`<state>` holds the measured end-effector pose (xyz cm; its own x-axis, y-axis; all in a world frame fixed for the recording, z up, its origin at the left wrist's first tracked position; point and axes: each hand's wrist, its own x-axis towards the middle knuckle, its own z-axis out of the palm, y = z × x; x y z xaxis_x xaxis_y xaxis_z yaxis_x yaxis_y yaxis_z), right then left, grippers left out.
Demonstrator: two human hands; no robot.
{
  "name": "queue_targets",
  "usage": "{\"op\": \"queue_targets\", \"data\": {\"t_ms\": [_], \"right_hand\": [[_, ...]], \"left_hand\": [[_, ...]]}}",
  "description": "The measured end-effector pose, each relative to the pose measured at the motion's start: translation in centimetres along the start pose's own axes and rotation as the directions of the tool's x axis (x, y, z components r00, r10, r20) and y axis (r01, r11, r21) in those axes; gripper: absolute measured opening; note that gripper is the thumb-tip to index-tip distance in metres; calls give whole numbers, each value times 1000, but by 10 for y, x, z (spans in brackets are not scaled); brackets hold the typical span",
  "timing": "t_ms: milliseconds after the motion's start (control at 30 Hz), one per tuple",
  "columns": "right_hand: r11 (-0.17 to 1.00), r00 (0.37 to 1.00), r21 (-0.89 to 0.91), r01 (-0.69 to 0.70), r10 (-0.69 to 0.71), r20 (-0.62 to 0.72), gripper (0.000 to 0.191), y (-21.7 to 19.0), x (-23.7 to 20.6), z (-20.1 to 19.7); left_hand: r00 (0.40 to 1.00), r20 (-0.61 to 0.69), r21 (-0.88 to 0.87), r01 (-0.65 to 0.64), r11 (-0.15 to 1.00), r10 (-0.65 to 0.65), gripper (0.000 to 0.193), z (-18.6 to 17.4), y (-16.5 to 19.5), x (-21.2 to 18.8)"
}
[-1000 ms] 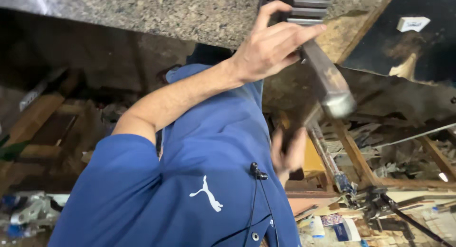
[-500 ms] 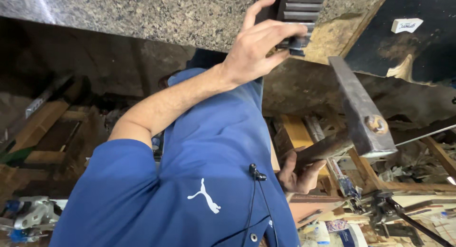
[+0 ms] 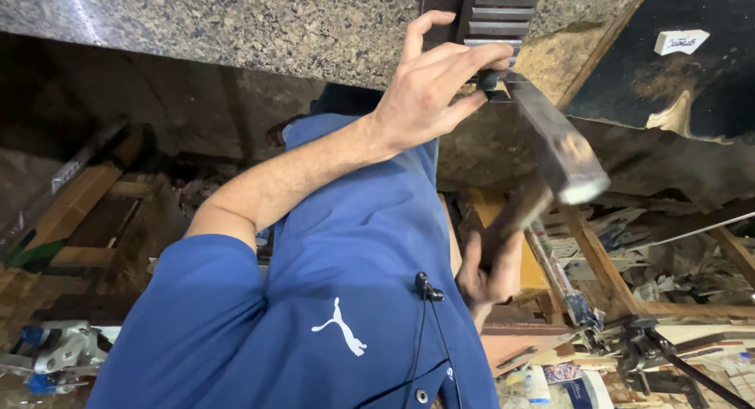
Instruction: The person sits at a workbench and uses a hammer to strike a small metal stamp block placed on a black pad, shaping or marking small metal tag pieces. They repeatedly pick up the metal piece, hammer it, turn it over to check it, and handle small white printed labels alongside the metal parts.
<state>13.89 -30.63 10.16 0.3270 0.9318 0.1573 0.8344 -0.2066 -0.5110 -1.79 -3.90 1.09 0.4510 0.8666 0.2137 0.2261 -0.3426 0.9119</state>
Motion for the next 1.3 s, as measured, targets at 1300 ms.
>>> {"op": "queue_targets", "data": {"t_ms": [1300], "right_hand": [[873,972,484,-55,158,-174,49,4,-16,20]], "left_hand": [[1000,-25,14,-15,1000,16,64,4,0,5]]}}
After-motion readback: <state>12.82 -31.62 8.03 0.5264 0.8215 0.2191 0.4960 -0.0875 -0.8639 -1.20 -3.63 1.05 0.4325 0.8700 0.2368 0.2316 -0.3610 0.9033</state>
